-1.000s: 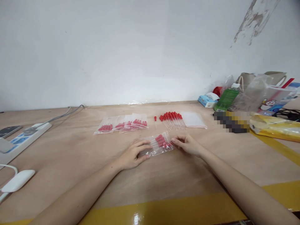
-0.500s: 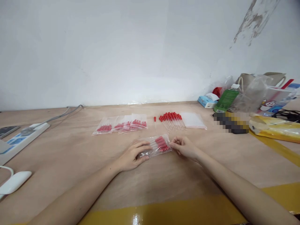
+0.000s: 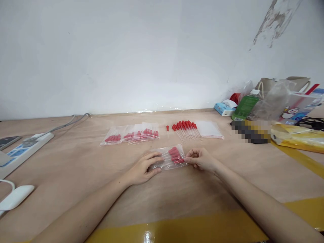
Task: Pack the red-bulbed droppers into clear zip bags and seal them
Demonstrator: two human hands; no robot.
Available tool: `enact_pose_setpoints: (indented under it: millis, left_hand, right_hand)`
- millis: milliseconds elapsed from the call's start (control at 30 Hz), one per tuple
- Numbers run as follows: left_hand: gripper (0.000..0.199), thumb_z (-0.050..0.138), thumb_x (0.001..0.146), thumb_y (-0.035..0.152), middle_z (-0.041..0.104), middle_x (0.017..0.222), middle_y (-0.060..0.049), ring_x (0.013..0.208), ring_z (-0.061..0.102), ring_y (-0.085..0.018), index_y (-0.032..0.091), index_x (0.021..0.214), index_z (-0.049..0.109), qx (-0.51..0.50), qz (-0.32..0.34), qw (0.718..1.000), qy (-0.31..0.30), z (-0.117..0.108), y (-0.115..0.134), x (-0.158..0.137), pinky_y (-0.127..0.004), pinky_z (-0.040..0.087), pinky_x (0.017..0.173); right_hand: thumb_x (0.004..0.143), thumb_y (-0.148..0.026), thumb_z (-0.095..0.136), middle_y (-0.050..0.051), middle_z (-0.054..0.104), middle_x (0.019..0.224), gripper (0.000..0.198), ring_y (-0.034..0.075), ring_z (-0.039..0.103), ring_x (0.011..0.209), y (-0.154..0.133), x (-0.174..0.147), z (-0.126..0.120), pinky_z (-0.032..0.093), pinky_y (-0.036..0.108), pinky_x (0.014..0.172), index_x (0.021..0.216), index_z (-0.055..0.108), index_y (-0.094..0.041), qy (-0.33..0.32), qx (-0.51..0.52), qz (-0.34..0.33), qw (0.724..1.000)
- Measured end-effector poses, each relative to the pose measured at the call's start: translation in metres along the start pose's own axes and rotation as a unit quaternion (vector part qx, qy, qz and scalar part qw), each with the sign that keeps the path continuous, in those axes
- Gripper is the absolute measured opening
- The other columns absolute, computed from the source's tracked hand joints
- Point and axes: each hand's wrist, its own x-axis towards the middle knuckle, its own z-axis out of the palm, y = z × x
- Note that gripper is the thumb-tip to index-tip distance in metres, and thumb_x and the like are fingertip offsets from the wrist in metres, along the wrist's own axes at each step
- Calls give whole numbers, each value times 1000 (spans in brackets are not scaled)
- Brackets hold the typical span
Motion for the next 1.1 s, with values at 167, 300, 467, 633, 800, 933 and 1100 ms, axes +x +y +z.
enact_pose_setpoints:
  millis: [167, 300, 467, 633, 800, 933, 1100]
  left_hand:
    - [37, 51, 86, 32, 47, 128, -7, 117, 44, -23, 25, 122, 50, 0, 1, 1000, 4, 1, -2, 0, -41, 35, 100]
    - [37, 52, 85, 34, 48, 126, -8, 117, 44, -23, 25, 121, 51, -2, 4, 1000, 4, 0, -1, 0, -40, 37, 99]
    - [39, 52, 85, 34, 47, 129, -7, 119, 44, -23, 25, 122, 50, -9, 15, 1000, -22, -2, -2, 1, -43, 30, 103]
    - [39, 54, 84, 33, 48, 130, -6, 121, 42, -22, 28, 123, 49, -27, 18, 998, -53, -4, -4, 2, -48, 17, 108]
    - [43, 54, 83, 26, 39, 136, -7, 125, 37, -24, 26, 126, 46, -81, 8, 996, -22, -5, -8, 0, -43, 30, 103]
    - [44, 55, 81, 27, 42, 128, -8, 110, 48, -22, 25, 124, 45, -103, -52, 993, 40, -2, -12, -1, -36, 43, 90]
    - [42, 49, 85, 41, 50, 70, 4, 58, 51, -10, 23, 120, 35, -179, -210, 947, 165, 3, -13, 4, -21, 42, 54]
  right_hand:
    - [58, -52, 68, -10, 44, 41, 42, 2, 31, 29, 0, 1, -1, 17, 16, 30, 68, 45, -19, -32, 46, -41, 998]
    - [58, -47, 70, -9, 49, 49, 45, 4, 38, 32, 4, 3, -5, 26, 17, 30, 84, 45, -19, -22, -42, -62, 997]
    - [65, -49, 65, -7, 51, 58, 53, 5, 39, 34, 8, 13, -6, 27, 20, 31, 104, 47, -18, 43, -86, -37, 995]
    - [54, -46, 73, -5, 50, 56, 41, 6, 43, 49, 6, 22, -4, 33, 20, 46, 73, 57, -14, 28, -97, -93, 991]
    - [56, -48, 70, -5, 49, 52, 38, 6, 40, 47, -3, 10, -5, 30, 20, 46, 58, 50, -16, -38, -57, -76, 995]
    - [61, -39, 70, -5, 52, 57, 33, 8, 50, 51, -2, 4, -8, 42, 22, 53, 63, 45, -18, -85, 163, -23, 983]
    - [71, -27, 61, 2, 63, 69, 15, 14, 61, 61, -2, 8, -6, 50, 28, 61, 72, 49, -19, -77, 298, -6, 951]
